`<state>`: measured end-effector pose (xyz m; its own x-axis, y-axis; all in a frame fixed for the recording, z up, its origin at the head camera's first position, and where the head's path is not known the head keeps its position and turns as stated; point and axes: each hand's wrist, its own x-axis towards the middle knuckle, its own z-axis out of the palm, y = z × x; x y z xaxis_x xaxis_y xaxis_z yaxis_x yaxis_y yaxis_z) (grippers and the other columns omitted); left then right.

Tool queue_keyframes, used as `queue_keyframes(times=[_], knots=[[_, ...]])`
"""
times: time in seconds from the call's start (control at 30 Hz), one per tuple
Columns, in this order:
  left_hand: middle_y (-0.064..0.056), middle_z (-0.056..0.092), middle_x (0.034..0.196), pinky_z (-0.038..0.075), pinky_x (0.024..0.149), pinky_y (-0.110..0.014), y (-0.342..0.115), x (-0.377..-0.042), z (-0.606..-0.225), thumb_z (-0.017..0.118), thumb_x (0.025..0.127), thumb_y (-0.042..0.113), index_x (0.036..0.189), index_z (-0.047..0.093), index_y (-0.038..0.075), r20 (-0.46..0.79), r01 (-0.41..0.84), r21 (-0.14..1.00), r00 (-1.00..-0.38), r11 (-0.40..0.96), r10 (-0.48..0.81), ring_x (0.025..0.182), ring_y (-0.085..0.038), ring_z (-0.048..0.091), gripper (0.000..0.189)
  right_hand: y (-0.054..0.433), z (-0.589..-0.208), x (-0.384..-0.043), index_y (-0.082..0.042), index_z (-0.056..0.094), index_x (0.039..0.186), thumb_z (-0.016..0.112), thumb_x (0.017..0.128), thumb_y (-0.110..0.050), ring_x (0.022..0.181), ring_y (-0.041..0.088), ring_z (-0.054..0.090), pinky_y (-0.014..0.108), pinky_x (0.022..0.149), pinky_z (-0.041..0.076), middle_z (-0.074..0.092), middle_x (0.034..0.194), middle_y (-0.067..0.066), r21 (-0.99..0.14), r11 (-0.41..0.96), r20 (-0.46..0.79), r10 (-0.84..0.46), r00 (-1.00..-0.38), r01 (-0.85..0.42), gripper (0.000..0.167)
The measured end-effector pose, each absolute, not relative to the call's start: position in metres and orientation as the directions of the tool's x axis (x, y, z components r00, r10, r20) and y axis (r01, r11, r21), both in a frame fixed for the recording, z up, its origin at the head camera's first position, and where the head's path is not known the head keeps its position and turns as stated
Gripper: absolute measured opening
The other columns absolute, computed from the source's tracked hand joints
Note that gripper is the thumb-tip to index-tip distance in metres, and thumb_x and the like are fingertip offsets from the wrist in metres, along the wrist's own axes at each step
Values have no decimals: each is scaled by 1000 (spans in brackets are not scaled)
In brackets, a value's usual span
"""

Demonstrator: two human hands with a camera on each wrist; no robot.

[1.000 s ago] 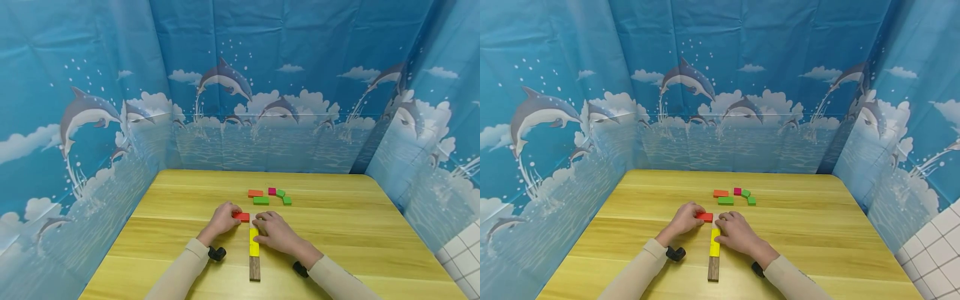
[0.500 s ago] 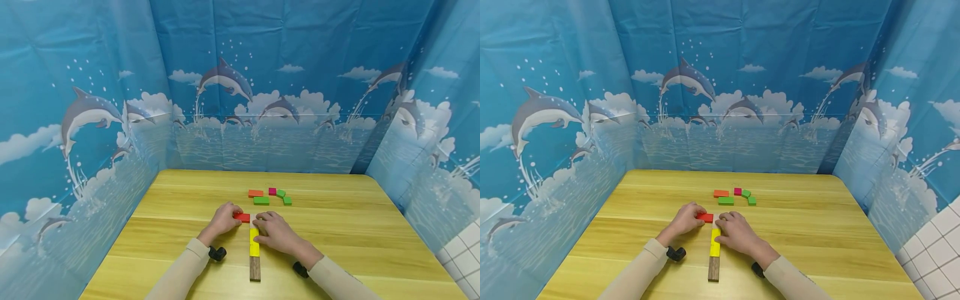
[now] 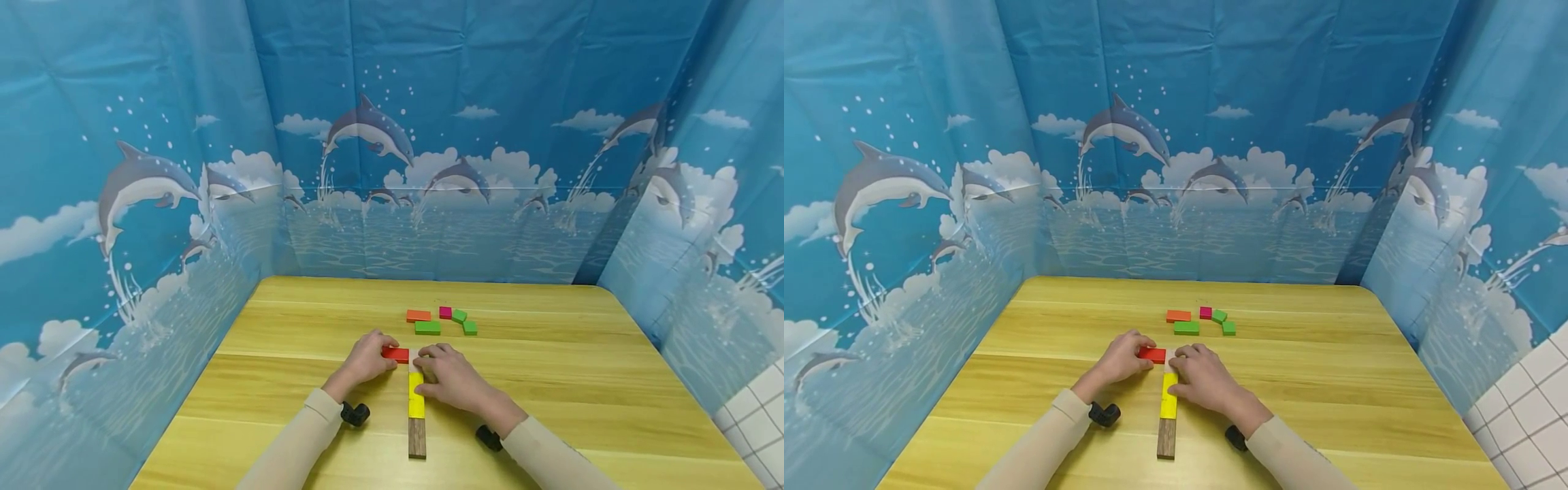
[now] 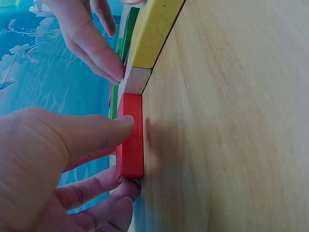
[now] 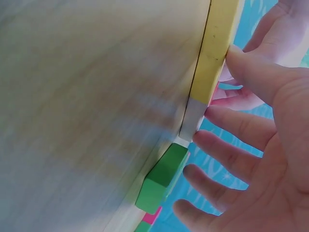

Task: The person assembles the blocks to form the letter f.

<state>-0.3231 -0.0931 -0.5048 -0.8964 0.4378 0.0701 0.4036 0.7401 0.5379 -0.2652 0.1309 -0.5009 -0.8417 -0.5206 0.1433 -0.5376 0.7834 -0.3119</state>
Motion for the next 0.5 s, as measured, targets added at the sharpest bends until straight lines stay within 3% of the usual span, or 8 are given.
queue_keyframes(times=[0.33, 0.5], knots=[[-5, 60, 108, 48, 70, -32, -95, -320, -503, 79, 89, 18, 122, 72, 11, 91, 400, 547, -901, 735, 423, 82, -16, 54, 35, 135, -493, -272, -15, 69, 129, 80, 87, -34, 119, 27, 53, 49, 96, 48, 61, 127, 3, -348, 787, 236, -451, -861, -509, 47], [-5, 61, 114, 51, 81, -37, -93, -312, -498, 77, 92, 21, 123, 72, 11, 139, 432, 509, -895, 745, 424, 96, -21, 58, 33, 140, -488, -278, -16, 70, 127, 81, 88, -31, 110, 25, 57, 46, 88, 53, 62, 122, 3, -354, 826, 256, -365, -895, -439, 44]])
